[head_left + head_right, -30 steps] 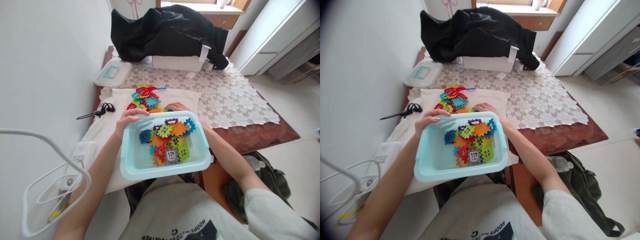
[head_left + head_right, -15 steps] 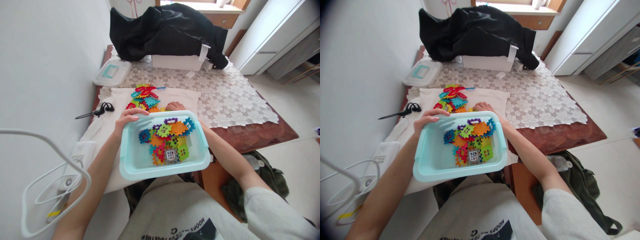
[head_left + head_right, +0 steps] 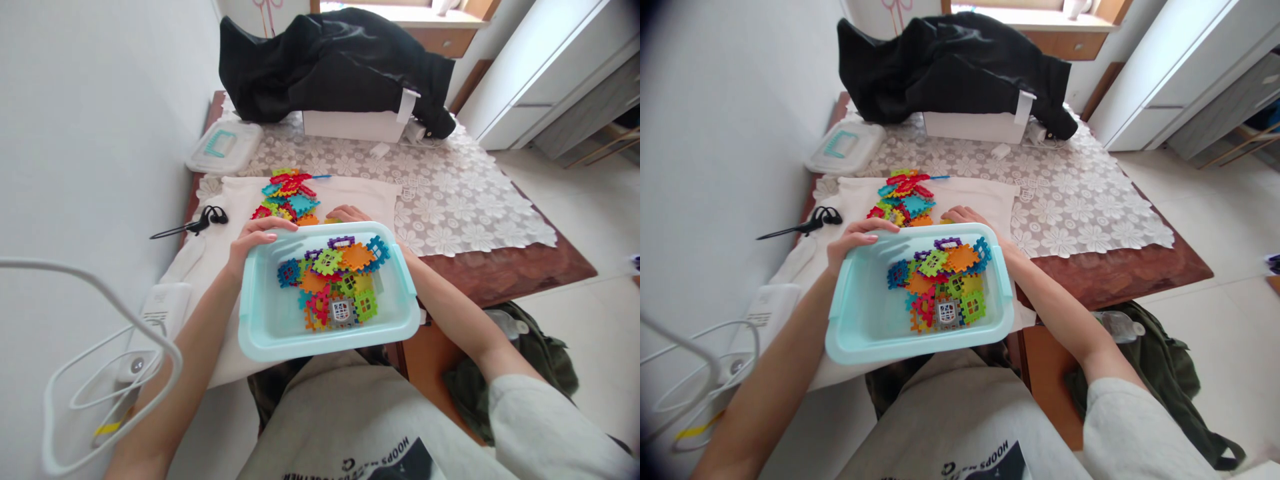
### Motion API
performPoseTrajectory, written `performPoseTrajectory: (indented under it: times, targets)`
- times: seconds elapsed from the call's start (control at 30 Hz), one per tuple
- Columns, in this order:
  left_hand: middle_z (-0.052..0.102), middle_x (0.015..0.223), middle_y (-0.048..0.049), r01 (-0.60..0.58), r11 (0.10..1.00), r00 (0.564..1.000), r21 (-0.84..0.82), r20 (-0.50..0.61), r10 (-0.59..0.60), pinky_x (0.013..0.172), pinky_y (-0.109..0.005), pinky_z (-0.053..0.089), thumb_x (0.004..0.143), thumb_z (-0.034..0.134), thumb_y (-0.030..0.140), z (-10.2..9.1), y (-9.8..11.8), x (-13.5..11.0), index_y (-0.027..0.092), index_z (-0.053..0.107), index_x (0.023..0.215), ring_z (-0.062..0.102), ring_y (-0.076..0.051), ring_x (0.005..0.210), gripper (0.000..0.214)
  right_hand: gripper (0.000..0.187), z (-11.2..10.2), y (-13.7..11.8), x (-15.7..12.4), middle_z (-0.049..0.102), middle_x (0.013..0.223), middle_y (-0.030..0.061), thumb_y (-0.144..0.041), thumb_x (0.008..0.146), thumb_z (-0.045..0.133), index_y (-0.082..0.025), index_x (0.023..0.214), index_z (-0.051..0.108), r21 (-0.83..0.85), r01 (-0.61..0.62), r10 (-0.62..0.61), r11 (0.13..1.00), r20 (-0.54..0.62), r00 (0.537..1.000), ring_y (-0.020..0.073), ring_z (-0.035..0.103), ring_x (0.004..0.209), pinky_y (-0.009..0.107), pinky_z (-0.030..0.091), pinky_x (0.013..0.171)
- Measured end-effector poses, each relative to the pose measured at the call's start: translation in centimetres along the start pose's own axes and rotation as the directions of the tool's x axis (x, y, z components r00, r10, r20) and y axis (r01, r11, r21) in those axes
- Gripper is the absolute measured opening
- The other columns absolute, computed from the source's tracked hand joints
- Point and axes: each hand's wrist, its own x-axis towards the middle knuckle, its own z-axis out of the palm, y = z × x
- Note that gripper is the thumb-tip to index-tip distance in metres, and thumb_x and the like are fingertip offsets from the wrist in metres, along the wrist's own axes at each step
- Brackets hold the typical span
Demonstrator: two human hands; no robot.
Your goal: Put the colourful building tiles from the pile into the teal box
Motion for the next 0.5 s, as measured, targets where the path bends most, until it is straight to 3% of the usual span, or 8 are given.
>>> performPoseTrajectory:
  times: [0.13, 0.3, 0.4, 0.5]
  targets:
    - [0.086, 0.089, -0.0084, 0.007, 1.000, 1.000, -0.022, -0.013, -0.007, 0.065, -0.025, 0.056, 0.066, 0.080, 0.030, 0.1, 0.0, 0.0, 0.016, 0.094, 0.089, 0.074, -0.020, 0.074, 0.031, 0.051, -0.1, 0.2, -0.2, 0.070, 0.143, 0.0072, -0.038, 0.105, 0.070, -0.036, 0.156, 0.066, -0.043, -0.050, 0.050, 0.998, 0.012, 0.999, 0.0268, 0.070, 0.124, 0.041, 0.060, 0.109]
    - [0.085, 0.089, -0.0091, 0.007, 1.000, 1.000, -0.022, -0.014, -0.008, 0.065, -0.025, 0.056, 0.066, 0.079, 0.029, 0.2, 0.1, 0.0, 0.015, 0.093, 0.089, 0.074, -0.020, 0.074, 0.031, 0.028, -0.5, -0.2, -0.4, 0.072, 0.129, 0.0062, -0.044, 0.104, 0.074, -0.029, 0.128, 0.075, -0.046, -0.125, 0.125, 0.991, -0.010, 0.992, 0.0222, 0.070, 0.106, 0.033, 0.058, 0.092]
    - [0.084, 0.086, -0.0087, 0.009, 1.000, 1.000, -0.018, -0.003, -0.009, 0.062, -0.026, 0.054, 0.066, 0.079, 0.029, 0.3, 0.2, 0.0, 0.015, 0.094, 0.090, 0.073, -0.020, 0.072, 0.032, 0.017, -0.6, -0.6, -0.2, 0.073, 0.132, 0.0060, -0.041, 0.107, 0.069, -0.029, 0.118, 0.073, -0.048, -0.057, 0.057, 0.997, -0.005, 0.998, 0.0233, 0.070, 0.116, 0.034, 0.057, 0.099]
    - [0.084, 0.085, -0.0080, 0.021, 0.999, 1.000, -0.029, -0.011, -0.021, 0.062, -0.025, 0.054, 0.065, 0.080, 0.030, 0.3, 0.2, -0.1, 0.015, 0.094, 0.090, 0.072, -0.020, 0.071, 0.032, 0.025, -0.8, -0.9, -0.1, 0.071, 0.140, 0.0058, -0.038, 0.108, 0.067, -0.031, 0.131, 0.072, -0.073, -0.007, 0.008, 0.997, 0.018, 1.000, 0.0251, 0.068, 0.127, 0.037, 0.055, 0.110]
